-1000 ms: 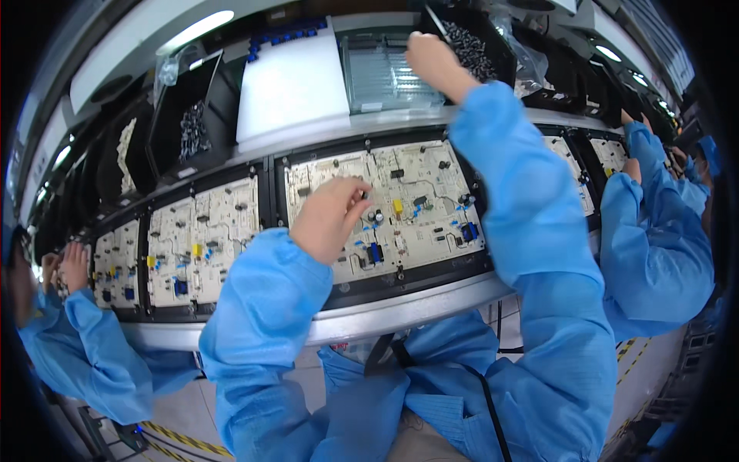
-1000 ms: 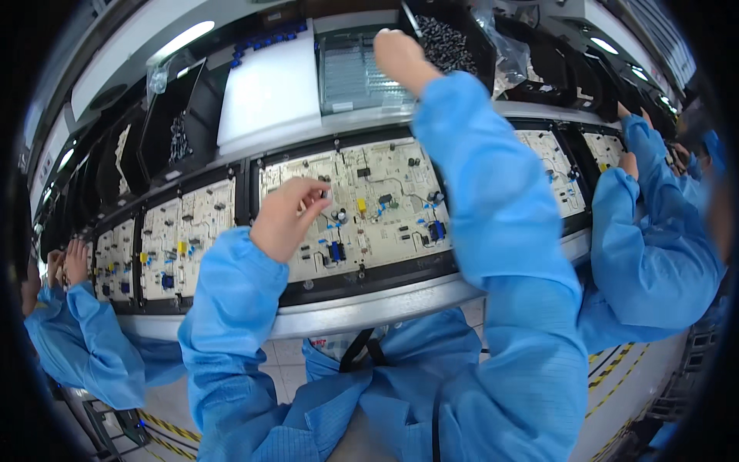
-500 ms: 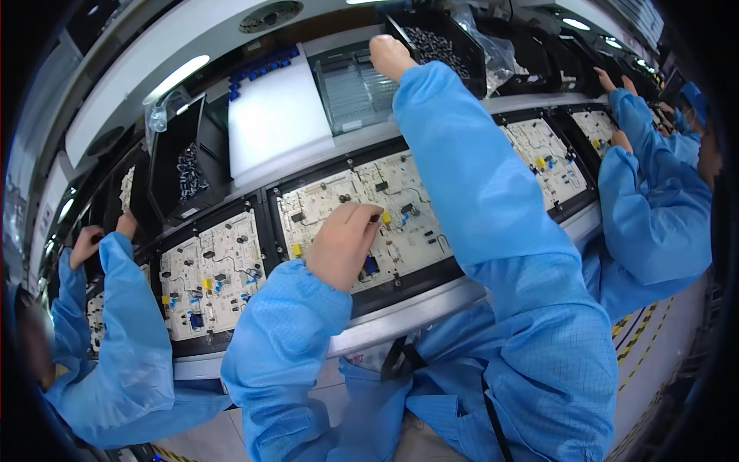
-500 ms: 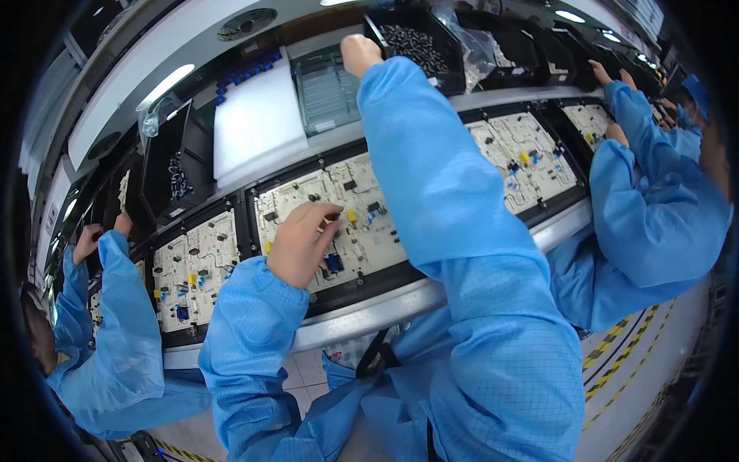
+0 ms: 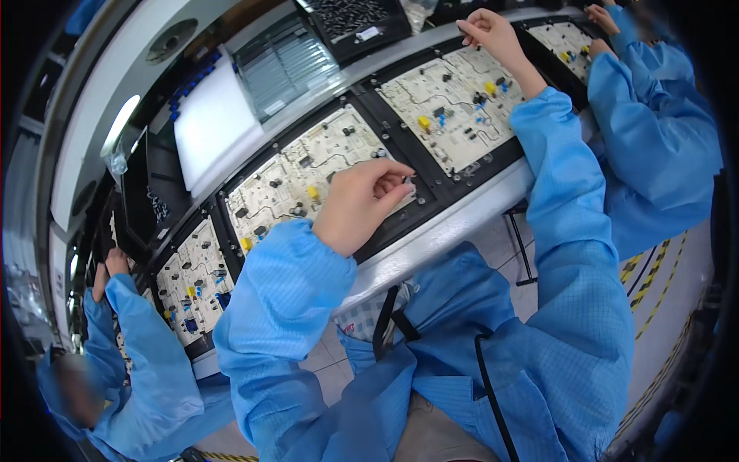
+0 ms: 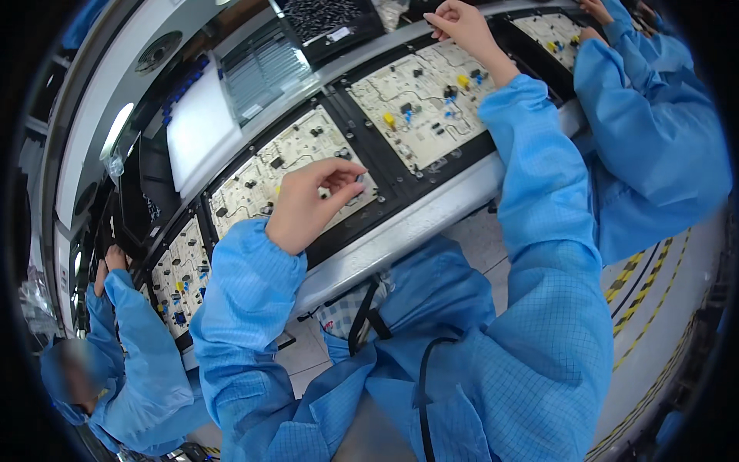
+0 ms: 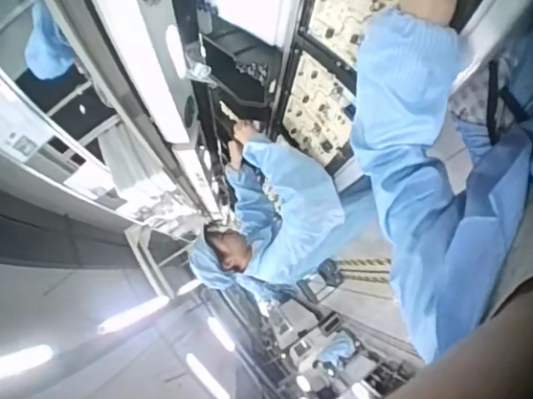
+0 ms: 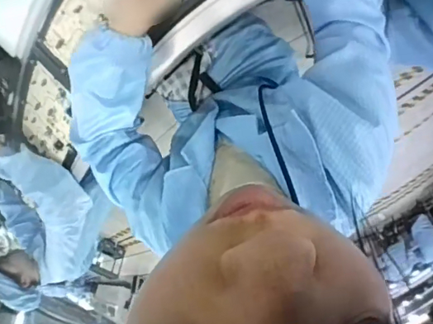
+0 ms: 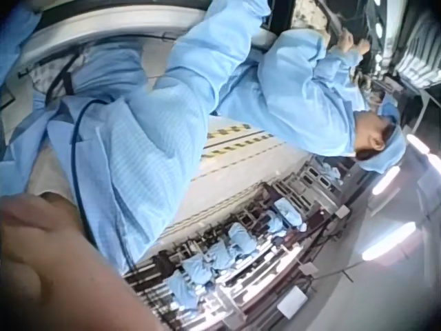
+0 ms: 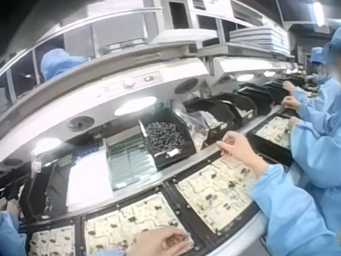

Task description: Manual assembly of small electronic components onto printed circuit boards on a production line.

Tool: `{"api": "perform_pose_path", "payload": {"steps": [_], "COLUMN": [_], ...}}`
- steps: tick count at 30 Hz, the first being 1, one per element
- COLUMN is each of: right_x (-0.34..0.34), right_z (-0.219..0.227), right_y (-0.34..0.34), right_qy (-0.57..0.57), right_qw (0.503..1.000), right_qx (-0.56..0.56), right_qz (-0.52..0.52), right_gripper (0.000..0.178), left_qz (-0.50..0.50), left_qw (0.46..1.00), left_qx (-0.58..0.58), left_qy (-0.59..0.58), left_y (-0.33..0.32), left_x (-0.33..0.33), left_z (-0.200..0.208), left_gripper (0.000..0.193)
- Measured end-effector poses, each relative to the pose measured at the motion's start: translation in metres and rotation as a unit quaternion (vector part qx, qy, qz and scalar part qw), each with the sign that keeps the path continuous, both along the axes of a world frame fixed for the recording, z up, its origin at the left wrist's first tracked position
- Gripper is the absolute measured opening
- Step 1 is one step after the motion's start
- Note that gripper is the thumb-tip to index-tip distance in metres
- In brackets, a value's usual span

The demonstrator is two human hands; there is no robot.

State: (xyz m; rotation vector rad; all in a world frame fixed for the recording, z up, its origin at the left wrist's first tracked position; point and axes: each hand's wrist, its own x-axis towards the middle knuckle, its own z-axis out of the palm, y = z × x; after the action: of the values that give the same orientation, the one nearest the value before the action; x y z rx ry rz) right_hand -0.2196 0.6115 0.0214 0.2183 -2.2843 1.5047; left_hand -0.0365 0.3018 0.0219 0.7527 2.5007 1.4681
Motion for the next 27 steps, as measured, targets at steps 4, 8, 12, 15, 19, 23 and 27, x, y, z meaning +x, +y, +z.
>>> {"api": "perform_pose_path", "payload": {"steps": [4,8,12,15,19,23,27], "right_x": [-0.001,-0.013,-0.010,-0.005,0.000,0.000,0.004], "right_z": [-0.017,-0.034,-0.034,-0.031,-0.028,-0.029,-0.024], "right_y": [0.014,0.029,0.018,0.014,0.015,0.019,0.012], "right_qy": [0.021,0.113,0.013,0.032,0.035,0.030,0.035], "right_qw": [0.997,0.979,0.999,0.999,0.999,0.999,0.999], "right_qx": [-0.068,-0.097,-0.045,-0.039,-0.020,-0.024,-0.022], "right_qz": [0.039,0.140,0.000,-0.015,-0.001,-0.001,0.015], "right_gripper": [0.015,0.015,0.014,0.015,0.016,0.017,0.016], "left_qz": [-0.058,-0.071,-0.010,0.033,0.048,0.033,0.033], "left_qw": [0.990,0.966,0.955,0.941,0.931,0.935,0.932], "left_qx": [-0.042,-0.063,-0.113,-0.156,-0.185,-0.189,-0.196], "left_qy": [0.118,0.240,0.272,0.299,0.311,0.298,0.302], "left_y": [0.050,0.097,0.128,0.140,0.142,0.145,0.140], "left_x": [-0.014,-0.037,-0.047,-0.053,-0.055,-0.054,-0.055], "left_z": [-0.008,-0.023,-0.036,-0.046,-0.046,-0.041,-0.041], "left_gripper": [0.016,0.018,0.016,0.016,0.017,0.018,0.019]}}
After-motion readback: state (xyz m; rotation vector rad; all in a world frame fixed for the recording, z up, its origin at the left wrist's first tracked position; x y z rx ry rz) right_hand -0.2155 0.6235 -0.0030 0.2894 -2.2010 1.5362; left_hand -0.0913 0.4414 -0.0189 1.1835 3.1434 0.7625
